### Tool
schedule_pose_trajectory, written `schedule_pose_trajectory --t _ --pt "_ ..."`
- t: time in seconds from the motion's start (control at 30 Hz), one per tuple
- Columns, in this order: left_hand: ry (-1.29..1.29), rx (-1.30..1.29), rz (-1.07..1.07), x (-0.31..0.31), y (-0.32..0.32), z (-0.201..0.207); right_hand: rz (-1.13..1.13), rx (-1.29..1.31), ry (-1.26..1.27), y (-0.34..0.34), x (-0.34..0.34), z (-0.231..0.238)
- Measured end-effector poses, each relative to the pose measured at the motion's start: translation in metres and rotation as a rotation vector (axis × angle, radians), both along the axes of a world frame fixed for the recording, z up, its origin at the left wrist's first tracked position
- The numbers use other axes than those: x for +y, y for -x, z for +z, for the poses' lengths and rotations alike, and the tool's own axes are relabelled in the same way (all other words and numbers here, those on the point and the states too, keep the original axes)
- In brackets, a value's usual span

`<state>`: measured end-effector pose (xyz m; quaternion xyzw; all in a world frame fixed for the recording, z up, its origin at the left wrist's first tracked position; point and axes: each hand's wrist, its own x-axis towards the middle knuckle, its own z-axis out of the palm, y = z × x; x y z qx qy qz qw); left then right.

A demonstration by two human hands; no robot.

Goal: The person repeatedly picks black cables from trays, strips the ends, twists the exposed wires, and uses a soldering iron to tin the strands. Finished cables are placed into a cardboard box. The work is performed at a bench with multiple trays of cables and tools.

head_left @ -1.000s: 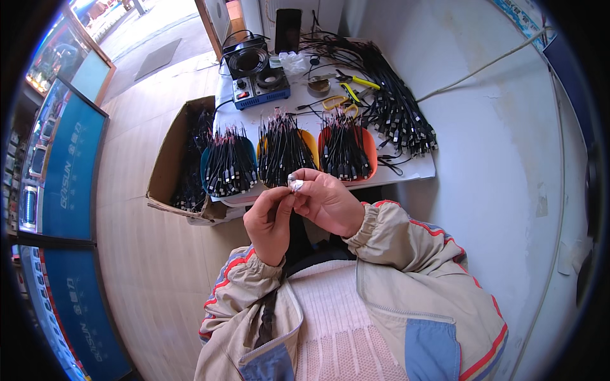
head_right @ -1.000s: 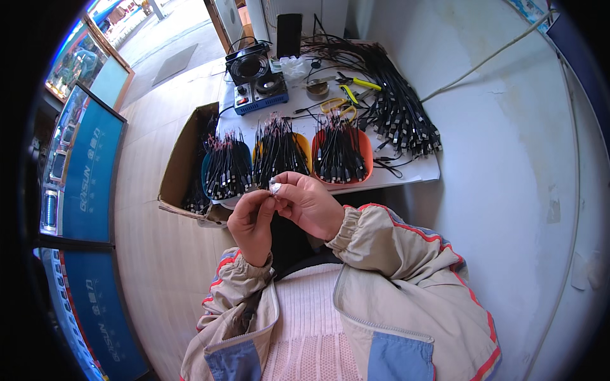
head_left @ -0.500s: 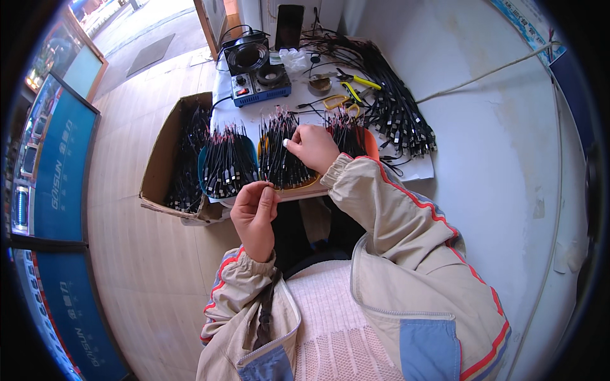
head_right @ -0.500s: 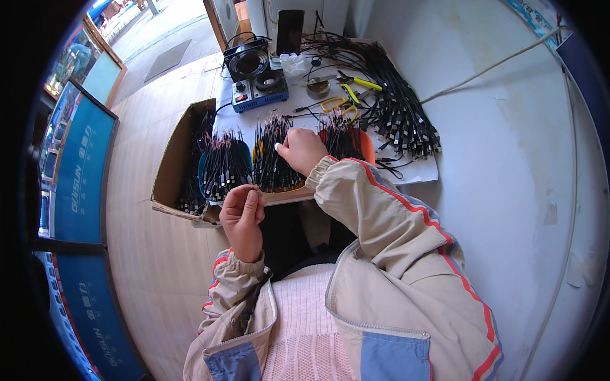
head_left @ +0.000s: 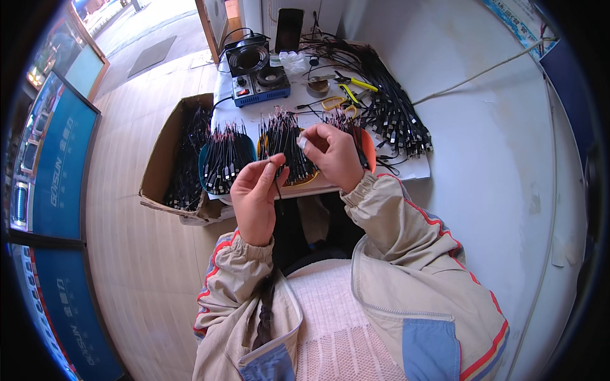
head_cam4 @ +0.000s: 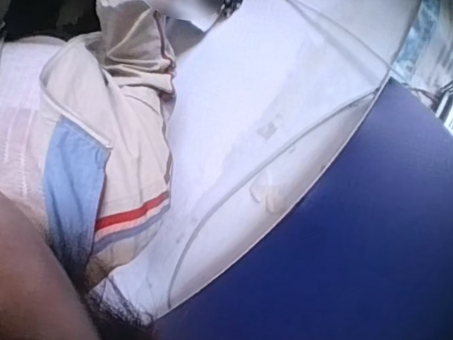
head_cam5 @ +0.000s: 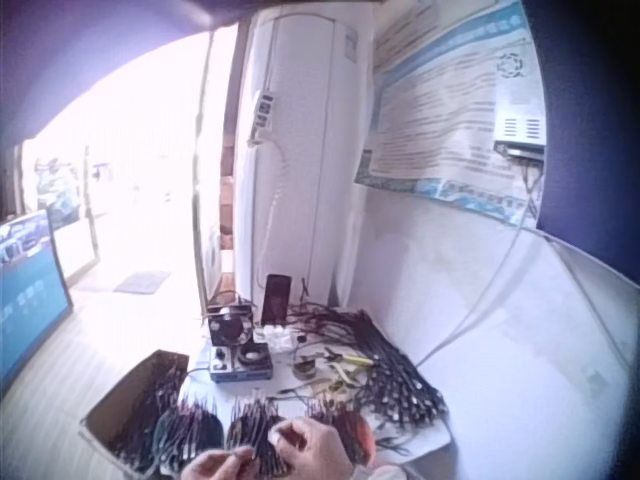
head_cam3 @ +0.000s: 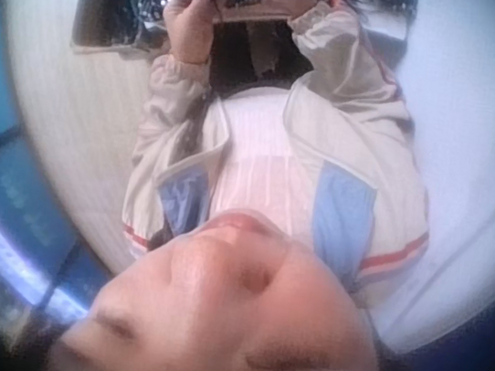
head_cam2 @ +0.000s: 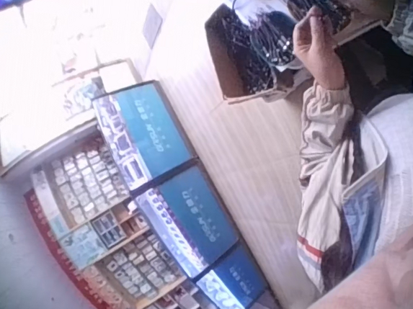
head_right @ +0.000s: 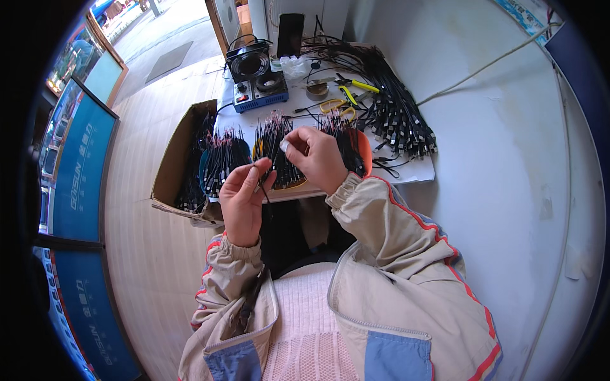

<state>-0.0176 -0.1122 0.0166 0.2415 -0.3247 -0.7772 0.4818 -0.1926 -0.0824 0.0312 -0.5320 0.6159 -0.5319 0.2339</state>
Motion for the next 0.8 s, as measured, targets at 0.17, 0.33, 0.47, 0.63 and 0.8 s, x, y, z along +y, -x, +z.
schedule_pose_trajectory --t 0.17,0.33,0.47,0.63,0.8 --pt "0.068 0.063 -0.084 0.002 0.021 0.011 0.176 -0.110 -0.045 -0.001 0.031 0.013" --pt "0.028 0.090 -0.137 0.010 0.031 0.014 0.255 -0.326 -0.062 -0.002 0.038 0.008" --pt "0.073 0.048 -0.121 0.019 0.034 0.013 0.256 -0.305 -0.038 0.005 0.050 0.016" --pt "0.260 -0.111 -0.078 0.030 0.040 0.013 0.118 -0.183 -0.018 0.011 0.061 0.035" --pt "0.229 -0.119 -0.160 0.037 0.042 0.016 0.146 -0.274 0.053 0.011 0.067 0.034"
